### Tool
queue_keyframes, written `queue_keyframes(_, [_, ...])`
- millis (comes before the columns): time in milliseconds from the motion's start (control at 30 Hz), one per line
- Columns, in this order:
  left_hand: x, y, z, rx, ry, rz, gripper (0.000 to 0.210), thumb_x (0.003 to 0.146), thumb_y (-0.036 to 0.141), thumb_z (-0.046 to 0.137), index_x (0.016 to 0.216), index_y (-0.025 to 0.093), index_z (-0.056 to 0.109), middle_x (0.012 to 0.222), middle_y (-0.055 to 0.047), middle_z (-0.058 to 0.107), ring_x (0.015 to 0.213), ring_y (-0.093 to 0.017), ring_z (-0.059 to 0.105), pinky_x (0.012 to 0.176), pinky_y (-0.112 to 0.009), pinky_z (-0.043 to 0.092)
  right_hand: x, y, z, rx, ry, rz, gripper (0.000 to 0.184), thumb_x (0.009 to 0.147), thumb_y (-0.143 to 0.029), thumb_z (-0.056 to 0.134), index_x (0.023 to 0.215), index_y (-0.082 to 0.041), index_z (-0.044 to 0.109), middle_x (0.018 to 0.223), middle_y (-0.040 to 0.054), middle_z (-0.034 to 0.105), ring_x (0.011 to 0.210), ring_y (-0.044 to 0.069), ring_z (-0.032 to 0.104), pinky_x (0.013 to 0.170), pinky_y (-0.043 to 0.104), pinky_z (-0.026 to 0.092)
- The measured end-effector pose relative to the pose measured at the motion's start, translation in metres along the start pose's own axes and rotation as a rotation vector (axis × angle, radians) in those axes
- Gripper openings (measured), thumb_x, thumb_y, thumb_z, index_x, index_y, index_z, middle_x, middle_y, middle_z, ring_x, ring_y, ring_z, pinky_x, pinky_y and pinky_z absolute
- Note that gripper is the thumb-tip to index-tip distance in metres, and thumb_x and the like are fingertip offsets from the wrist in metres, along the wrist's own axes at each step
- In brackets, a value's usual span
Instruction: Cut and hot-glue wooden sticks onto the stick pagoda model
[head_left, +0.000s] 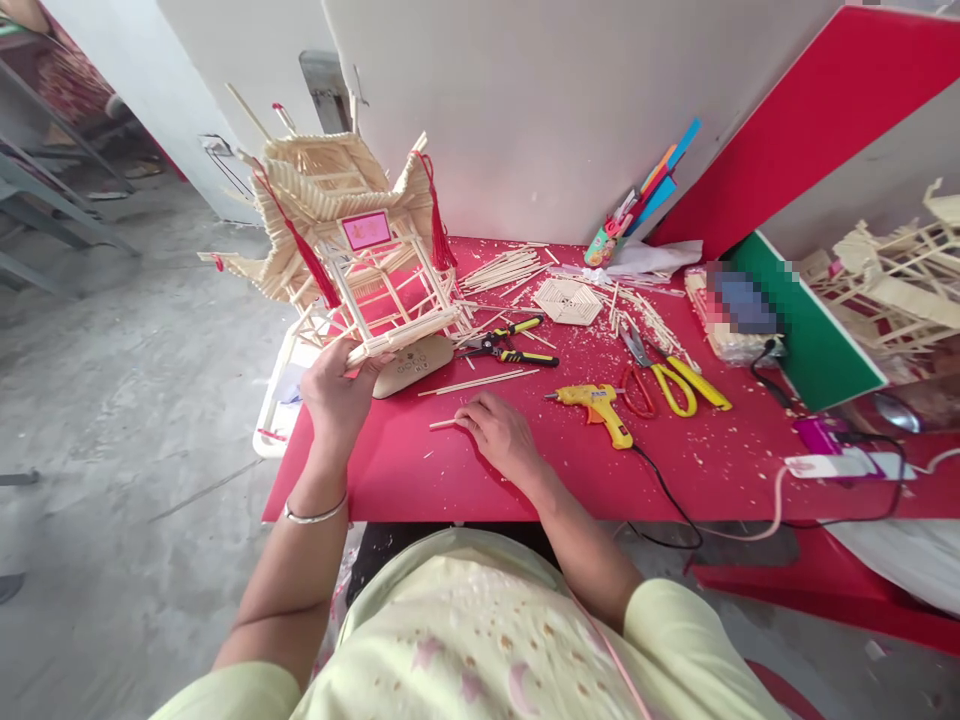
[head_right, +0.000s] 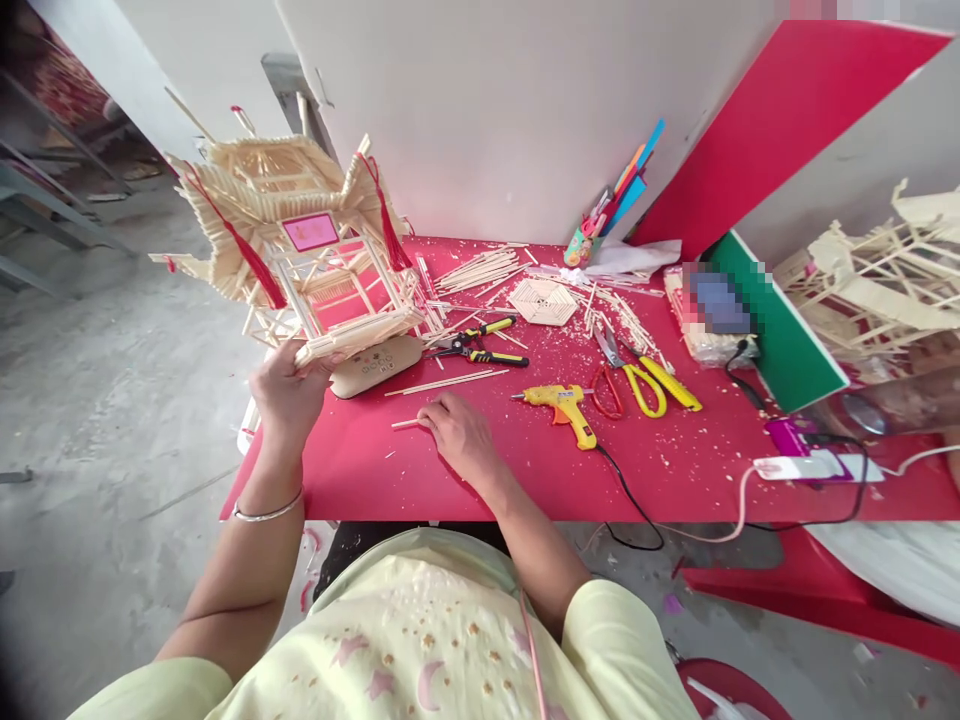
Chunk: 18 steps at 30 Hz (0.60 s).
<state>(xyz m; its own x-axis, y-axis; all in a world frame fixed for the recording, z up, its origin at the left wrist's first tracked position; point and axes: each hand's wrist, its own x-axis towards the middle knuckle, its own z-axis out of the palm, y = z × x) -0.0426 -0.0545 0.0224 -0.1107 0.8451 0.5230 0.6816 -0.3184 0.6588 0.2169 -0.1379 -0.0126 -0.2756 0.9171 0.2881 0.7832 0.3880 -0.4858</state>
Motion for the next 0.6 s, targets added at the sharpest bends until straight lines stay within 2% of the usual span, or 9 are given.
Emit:
queue_keyframes(100, [0.001, 0.007, -0.001, -0.009, 0.071, -0.013, 0.019, 0.089, 0.039, 0.074, 0.091, 0.02, 0.074, 0.076, 0.0, 0.067, 0.073, -0.016, 0.062, 0.068, -0.027, 0.045, 0.0, 0.0, -0.002, 0.007, -0.014, -0.013, 0.016, 0.107, -0.028, 0.058, 0.106, -0.024, 0.074, 0.101, 0.0046, 0.067, 0.094, 0.018, 0.067, 0.077, 0.028, 0.05])
queue_keyframes(233, [0.0, 0.013, -0.003, -0.02, 0.056, 0.001, 0.022, 0.09, 0.041, 0.072, 0.092, 0.019, 0.074, 0.08, -0.001, 0.071, 0.074, -0.016, 0.063, 0.068, -0.027, 0.044, 0.0, 0.001, -0.001, 0.02, -0.044, -0.018, 0.017, 0.107, -0.03, 0.058, 0.105, -0.025, 0.074, 0.101, 0.0048, 0.068, 0.094, 0.019, 0.068, 0.078, 0.028, 0.051])
queue_keyframes(400, [-0.005, 0.014, -0.004, -0.007, 0.066, 0.041, 0.014, 0.089, 0.034, 0.072, 0.084, 0.021, 0.07, 0.078, -0.001, 0.069, 0.074, -0.018, 0.064, 0.069, -0.028, 0.044, -0.001, 0.003, 0.003, 0.036, -0.044, -0.029, 0.02, 0.108, -0.034, 0.055, 0.108, -0.026, 0.074, 0.102, 0.0058, 0.068, 0.095, 0.019, 0.068, 0.081, 0.03, 0.054])
queue_keyframes(600, [-0.015, 0.011, -0.006, 0.005, 0.052, 0.051, 0.002, 0.086, 0.024, 0.071, 0.085, 0.023, 0.071, 0.086, -0.002, 0.075, 0.082, -0.02, 0.068, 0.071, -0.029, 0.047, -0.003, 0.006, 0.007, 0.024, -0.056, -0.045, 0.023, 0.109, -0.033, 0.052, 0.109, -0.026, 0.073, 0.102, 0.006, 0.068, 0.097, 0.02, 0.068, 0.084, 0.031, 0.055])
